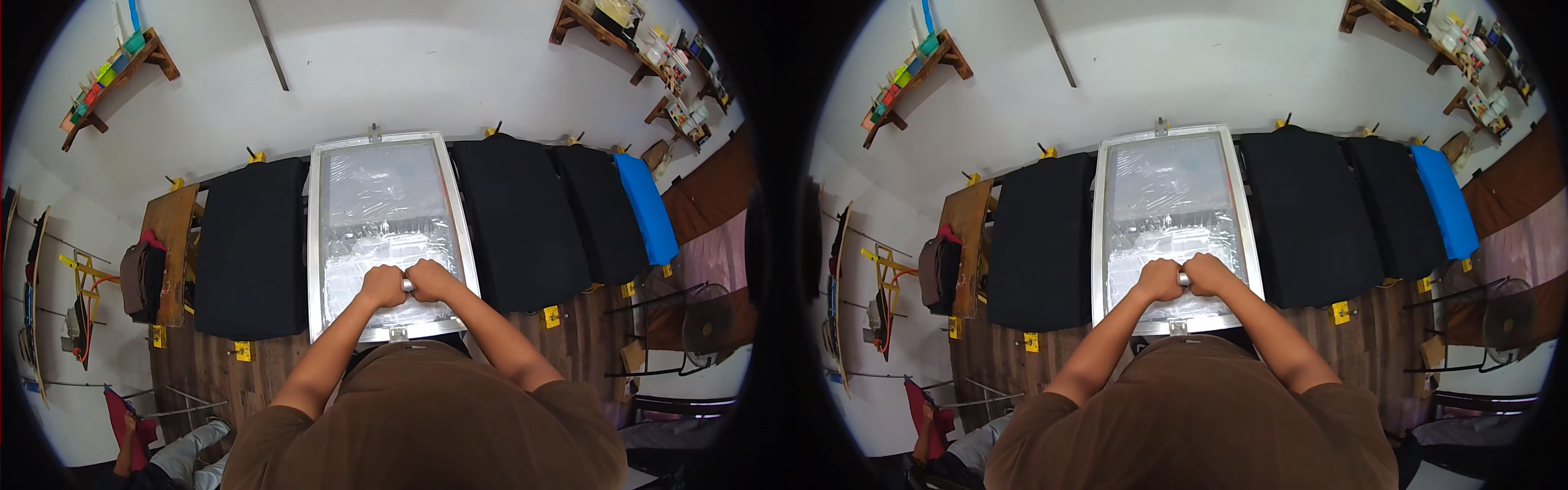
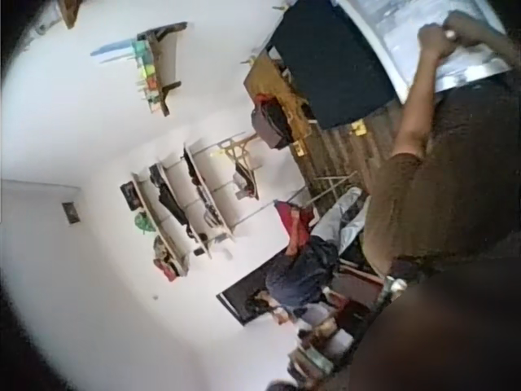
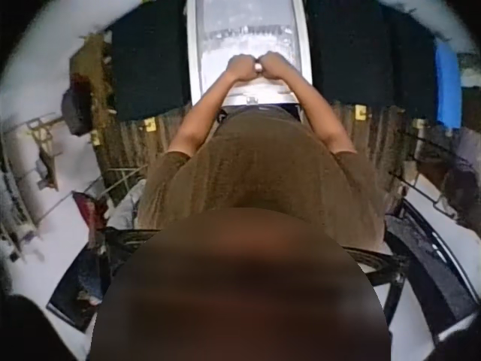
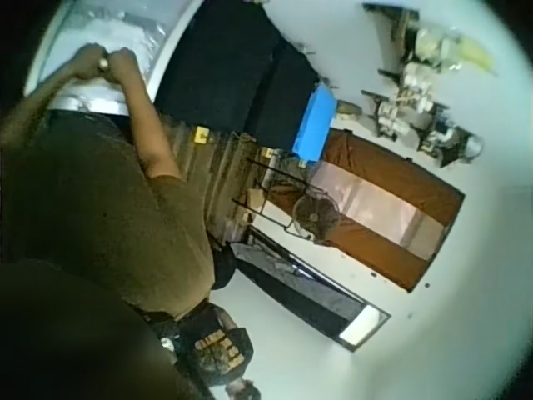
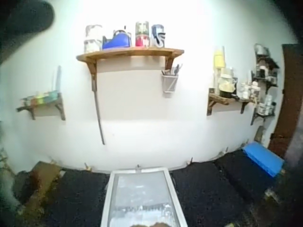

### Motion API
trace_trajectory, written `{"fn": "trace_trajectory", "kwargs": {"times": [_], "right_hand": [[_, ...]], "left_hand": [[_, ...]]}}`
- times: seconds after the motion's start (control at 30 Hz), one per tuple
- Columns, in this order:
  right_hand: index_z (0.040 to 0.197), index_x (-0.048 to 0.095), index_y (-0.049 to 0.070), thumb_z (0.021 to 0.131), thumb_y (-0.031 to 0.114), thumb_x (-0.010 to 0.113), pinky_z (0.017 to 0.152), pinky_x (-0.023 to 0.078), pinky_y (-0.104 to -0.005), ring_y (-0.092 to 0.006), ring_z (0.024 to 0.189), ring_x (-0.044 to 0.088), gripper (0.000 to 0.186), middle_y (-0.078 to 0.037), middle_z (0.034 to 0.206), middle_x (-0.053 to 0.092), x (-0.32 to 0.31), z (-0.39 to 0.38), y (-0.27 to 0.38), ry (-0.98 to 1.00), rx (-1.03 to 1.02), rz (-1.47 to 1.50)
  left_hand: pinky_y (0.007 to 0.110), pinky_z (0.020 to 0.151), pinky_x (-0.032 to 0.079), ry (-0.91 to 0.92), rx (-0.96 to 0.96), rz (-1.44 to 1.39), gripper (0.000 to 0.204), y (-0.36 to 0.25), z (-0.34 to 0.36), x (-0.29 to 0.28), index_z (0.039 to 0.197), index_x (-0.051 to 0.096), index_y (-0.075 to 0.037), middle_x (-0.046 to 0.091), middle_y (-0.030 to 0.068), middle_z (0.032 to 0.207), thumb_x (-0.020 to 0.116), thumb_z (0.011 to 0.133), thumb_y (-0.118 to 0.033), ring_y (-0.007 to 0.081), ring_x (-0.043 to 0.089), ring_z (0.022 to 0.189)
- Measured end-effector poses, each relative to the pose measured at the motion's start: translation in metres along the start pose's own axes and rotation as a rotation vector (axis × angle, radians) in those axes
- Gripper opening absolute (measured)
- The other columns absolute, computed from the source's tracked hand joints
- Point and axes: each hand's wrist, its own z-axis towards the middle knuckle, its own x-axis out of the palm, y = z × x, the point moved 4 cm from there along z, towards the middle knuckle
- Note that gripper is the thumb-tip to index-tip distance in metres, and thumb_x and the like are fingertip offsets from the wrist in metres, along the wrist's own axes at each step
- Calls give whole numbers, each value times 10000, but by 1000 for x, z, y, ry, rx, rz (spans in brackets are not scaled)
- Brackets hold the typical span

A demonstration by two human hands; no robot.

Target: Using a squeegee to apply ink to a t-shirt through a screen printing frame.

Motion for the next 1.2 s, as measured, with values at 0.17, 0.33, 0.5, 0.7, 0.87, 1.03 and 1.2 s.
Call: {"fn": "trace_trajectory", "kwargs": {"times": [0.17,0.33,0.5,0.7,0.87,1.03,1.2], "right_hand": [[981,748,55,675,134,703,788,567,-480,-404,834,698,319,-225,849,716,8,-27,19,6,29,46],[960,739,24,696,180,724,806,564,-478,-405,849,700,307,-225,864,719,10,-39,31,44,26,54],[907,741,12,696,245,771,820,573,-458,-395,914,706,316,-234,923,726,-20,3,-2,73,-56,94],[910,745,60,692,130,709,791,567,-485,-393,876,698,231,-211,905,722,-27,19,-11,-200,69,12],[898,683,41,742,37,614,746,553,-472,-365,831,683,171,-170,863,700,29,-43,21,-336,-23,70],[967,686,29,717,130,690,765,549,-493,-400,841,680,270,-199,874,705,23,-60,37,-111,-14,115],[1007,724,52,711,168,728,807,554,-496,-411,893,691,318,-230,910,713,-10,-7,-3,-88,19,57]], "left_hand": [[456,794,580,-9,-4,-54,247,-13,-31,8,884,778,-84,737,196,877,676,680,-181,365,720,854],[456,810,576,37,12,-34,242,-16,-42,14,879,781,-91,737,196,872,660,686,-175,372,719,858],[449,809,584,175,19,55,290,-3,11,-19,887,769,-72,748,184,961,715,694,-283,360,727,908],[458,805,581,-180,32,30,242,5,26,-19,915,760,-73,712,171,1013,742,726,-223,351,705,935],[468,730,547,-354,150,-58,170,-13,-42,33,839,717,-50,630,175,858,665,687,-105,361,652,818],[482,719,565,-118,89,-46,188,-23,-67,29,834,755,-67,691,192,827,679,698,-172,385,695,775],[479,773,574,-75,2,-51,198,-8,-5,-10,835,754,-74,727,193,895,696,708,-215,382,714,847]]}}
